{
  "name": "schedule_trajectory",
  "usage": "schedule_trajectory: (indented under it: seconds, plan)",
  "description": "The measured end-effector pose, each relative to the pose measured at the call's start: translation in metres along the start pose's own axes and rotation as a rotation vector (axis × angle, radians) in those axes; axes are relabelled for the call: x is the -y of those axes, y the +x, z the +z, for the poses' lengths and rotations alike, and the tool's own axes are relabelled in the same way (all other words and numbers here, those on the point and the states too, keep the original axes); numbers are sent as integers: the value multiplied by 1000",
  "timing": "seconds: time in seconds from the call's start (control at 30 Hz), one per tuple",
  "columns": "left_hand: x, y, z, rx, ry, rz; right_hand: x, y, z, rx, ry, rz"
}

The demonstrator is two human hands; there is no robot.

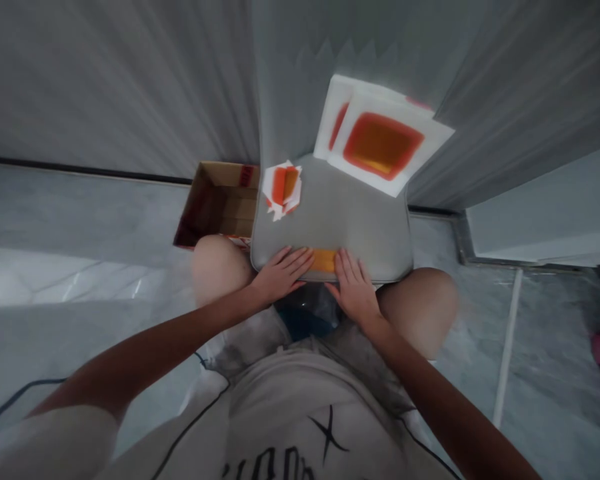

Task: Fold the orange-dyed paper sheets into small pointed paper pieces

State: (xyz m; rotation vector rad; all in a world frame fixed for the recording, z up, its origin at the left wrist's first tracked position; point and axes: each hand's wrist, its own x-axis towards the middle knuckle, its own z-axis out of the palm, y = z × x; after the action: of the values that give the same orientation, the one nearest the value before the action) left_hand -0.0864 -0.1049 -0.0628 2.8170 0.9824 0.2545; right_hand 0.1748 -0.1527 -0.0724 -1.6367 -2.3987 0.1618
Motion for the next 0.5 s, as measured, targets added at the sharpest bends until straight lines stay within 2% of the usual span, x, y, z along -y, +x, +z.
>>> schedule_trajectory:
  seconds: [0.13,0.23,0.3,0.4,0.5]
  plan:
    - [3,-3,-2,4,-45,-25,-3,-5,-7,4,8,-4]
    - [6,-2,-2,-73,-126,-41,-1,-1,-3,-64,73,42]
    - [7,0,0,-148,-202,-62,6,4,2,-142,135,128]
    - [5,4,6,-265,-280,-142,22,10,9,-292,208,345]
    - [-3,9,14,-386,-287,-260,37,10,14,-365,235,451]
